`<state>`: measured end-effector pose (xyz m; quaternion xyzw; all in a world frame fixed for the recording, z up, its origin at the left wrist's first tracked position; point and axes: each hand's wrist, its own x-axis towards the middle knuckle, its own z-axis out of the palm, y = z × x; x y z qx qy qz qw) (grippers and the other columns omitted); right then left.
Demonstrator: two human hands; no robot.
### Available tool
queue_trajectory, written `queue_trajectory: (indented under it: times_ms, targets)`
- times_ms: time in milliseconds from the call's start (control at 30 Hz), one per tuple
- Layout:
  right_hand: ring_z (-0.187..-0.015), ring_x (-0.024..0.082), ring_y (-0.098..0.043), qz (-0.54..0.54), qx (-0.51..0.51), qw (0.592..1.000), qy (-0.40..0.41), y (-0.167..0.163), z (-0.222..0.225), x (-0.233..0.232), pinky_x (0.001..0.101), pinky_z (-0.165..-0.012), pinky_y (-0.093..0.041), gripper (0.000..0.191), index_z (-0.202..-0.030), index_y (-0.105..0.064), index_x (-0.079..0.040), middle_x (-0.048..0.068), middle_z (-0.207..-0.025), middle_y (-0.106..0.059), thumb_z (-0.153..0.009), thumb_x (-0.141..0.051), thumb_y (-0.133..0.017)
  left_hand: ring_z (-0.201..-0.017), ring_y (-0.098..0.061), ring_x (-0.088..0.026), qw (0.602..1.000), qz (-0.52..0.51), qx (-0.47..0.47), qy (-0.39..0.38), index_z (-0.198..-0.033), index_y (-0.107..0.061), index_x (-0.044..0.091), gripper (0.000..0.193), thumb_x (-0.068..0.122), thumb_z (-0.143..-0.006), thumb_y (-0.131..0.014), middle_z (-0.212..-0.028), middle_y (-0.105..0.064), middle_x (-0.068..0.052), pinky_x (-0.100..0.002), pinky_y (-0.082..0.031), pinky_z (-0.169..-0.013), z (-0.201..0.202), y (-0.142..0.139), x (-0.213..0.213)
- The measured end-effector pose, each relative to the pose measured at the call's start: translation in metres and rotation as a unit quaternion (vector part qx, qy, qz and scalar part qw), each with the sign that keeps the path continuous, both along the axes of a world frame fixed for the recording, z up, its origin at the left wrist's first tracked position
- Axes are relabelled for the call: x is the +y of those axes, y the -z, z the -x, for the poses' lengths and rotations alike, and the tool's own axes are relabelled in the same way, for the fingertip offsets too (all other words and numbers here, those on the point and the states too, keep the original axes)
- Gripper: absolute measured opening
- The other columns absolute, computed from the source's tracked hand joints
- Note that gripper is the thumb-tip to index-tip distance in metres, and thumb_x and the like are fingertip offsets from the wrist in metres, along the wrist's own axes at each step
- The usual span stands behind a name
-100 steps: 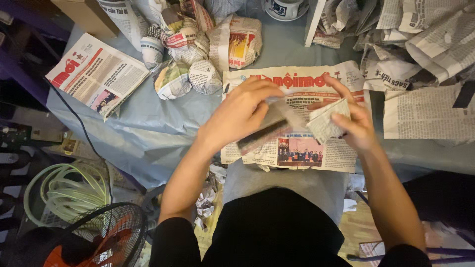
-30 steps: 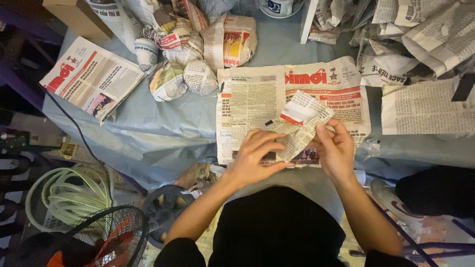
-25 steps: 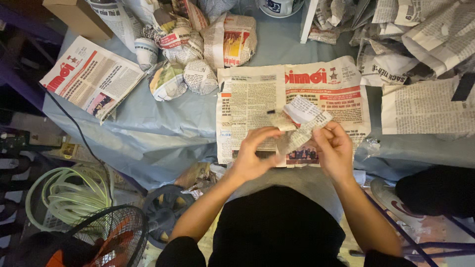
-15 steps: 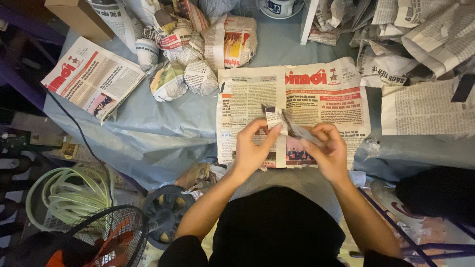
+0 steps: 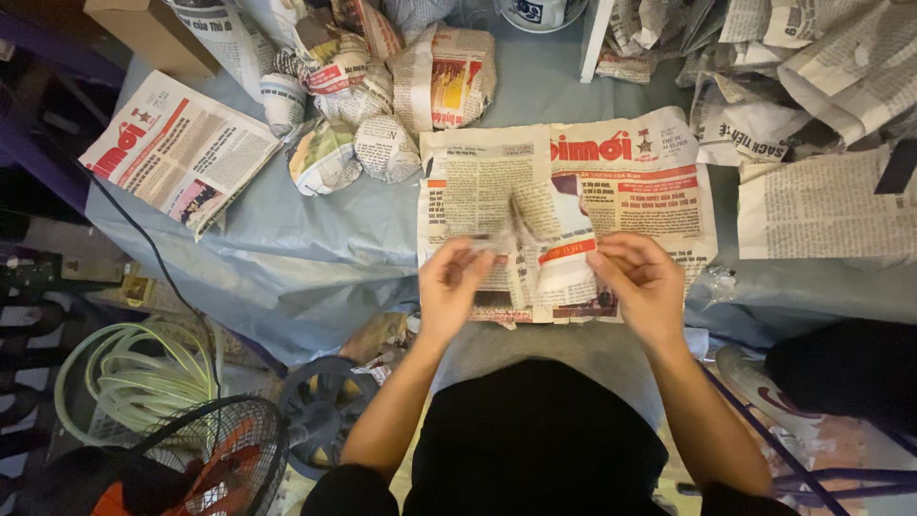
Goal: The person sits on the floor and wraps a pink plate and a small cup with newspaper. They fold the paper around each item, tuck the edges, and place the wrapped items on the table.
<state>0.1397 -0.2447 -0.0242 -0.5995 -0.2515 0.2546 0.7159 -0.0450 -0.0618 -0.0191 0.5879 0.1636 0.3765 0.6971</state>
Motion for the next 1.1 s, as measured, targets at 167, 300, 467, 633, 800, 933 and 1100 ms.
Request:
queue_trajectory:
  times_ms: [167,300,467,633,800,933,1100]
  targets:
    - [-0.093,0.011,-0.071,-0.020,0.033,0.999,0.012,0.002,-0.004,0.000,0.0233,-0.082,-0.056,0.029,-0.120,-0.063,0.001,0.010,-0.104,-0.074,-0.093,0.004,-0.074,-0.089,-0.074,-0.024,0.984,0.176,-0.027,-0.004,-0.112,-0.065,-0.004,0.011,-0.006,-0.102,-0.060,-0.101,-0.074,-0.021,-0.038,-0.057,-0.089,0.010,0.015,0.014]
    - [-0.096,0.011,-0.071,-0.040,0.037,0.998,0.015,0.004,-0.005,-0.002,0.0233,-0.086,-0.056,0.028,-0.119,-0.063,0.001,0.010,-0.105,-0.074,-0.093,0.005,-0.074,-0.096,-0.073,-0.026,0.991,0.127,-0.031,-0.006,-0.106,-0.059,0.000,0.018,-0.012,-0.093,-0.056,-0.106,-0.069,-0.017,-0.038,-0.058,-0.089,0.015,0.020,0.018]
    - [-0.096,0.010,-0.068,-0.037,0.024,0.999,0.017,0.006,-0.005,-0.004,0.0216,-0.086,-0.054,0.024,-0.119,-0.065,0.001,0.008,-0.106,-0.073,-0.096,0.003,-0.072,-0.113,-0.066,-0.023,0.998,0.015,-0.003,0.058,-0.100,-0.059,0.002,0.025,-0.014,-0.081,-0.053,-0.126,-0.067,-0.016,-0.034,-0.054,-0.098,0.021,0.015,0.017]
    - [-0.093,0.008,-0.066,-0.002,-0.006,0.999,0.045,0.005,-0.004,-0.001,0.0209,-0.082,-0.053,0.017,-0.119,-0.066,0.001,0.005,-0.107,-0.071,-0.104,-0.005,-0.068,-0.117,-0.068,-0.025,0.961,-0.234,0.143,0.044,-0.087,-0.065,0.004,0.013,-0.004,-0.077,-0.061,-0.135,-0.065,-0.013,-0.038,-0.055,-0.101,0.017,-0.009,0.003]
    - [-0.091,0.007,-0.066,0.017,-0.067,0.994,0.081,0.003,0.000,0.006,0.0207,-0.076,-0.054,0.019,-0.120,-0.065,0.002,0.003,-0.106,-0.068,-0.104,-0.009,-0.067,-0.135,-0.045,-0.042,0.868,-0.478,0.131,0.017,-0.087,-0.072,0.008,0.019,0.005,-0.068,-0.067,-0.143,-0.053,-0.021,-0.053,-0.035,-0.115,0.015,-0.036,-0.008]
    - [-0.089,0.007,-0.066,0.039,-0.079,0.993,0.079,0.005,0.000,0.006,0.0208,-0.073,-0.055,0.018,-0.119,-0.065,0.002,0.003,-0.104,-0.069,-0.104,-0.008,-0.066,-0.134,-0.045,-0.036,0.836,-0.523,0.152,0.074,-0.094,-0.076,0.006,0.015,0.014,-0.083,-0.072,-0.135,-0.057,-0.011,-0.054,-0.033,-0.115,0.011,-0.041,-0.007]
    - [-0.087,0.006,-0.063,0.052,-0.091,0.990,0.089,0.010,-0.002,0.004,0.0196,-0.068,-0.051,0.017,-0.118,-0.066,0.002,0.003,-0.103,-0.068,-0.105,-0.008,-0.066,-0.134,-0.048,-0.032,0.839,-0.518,0.161,0.033,-0.102,-0.076,0.001,0.016,0.015,-0.096,-0.071,-0.136,-0.058,-0.010,-0.049,-0.037,-0.114,-0.004,-0.034,-0.004]
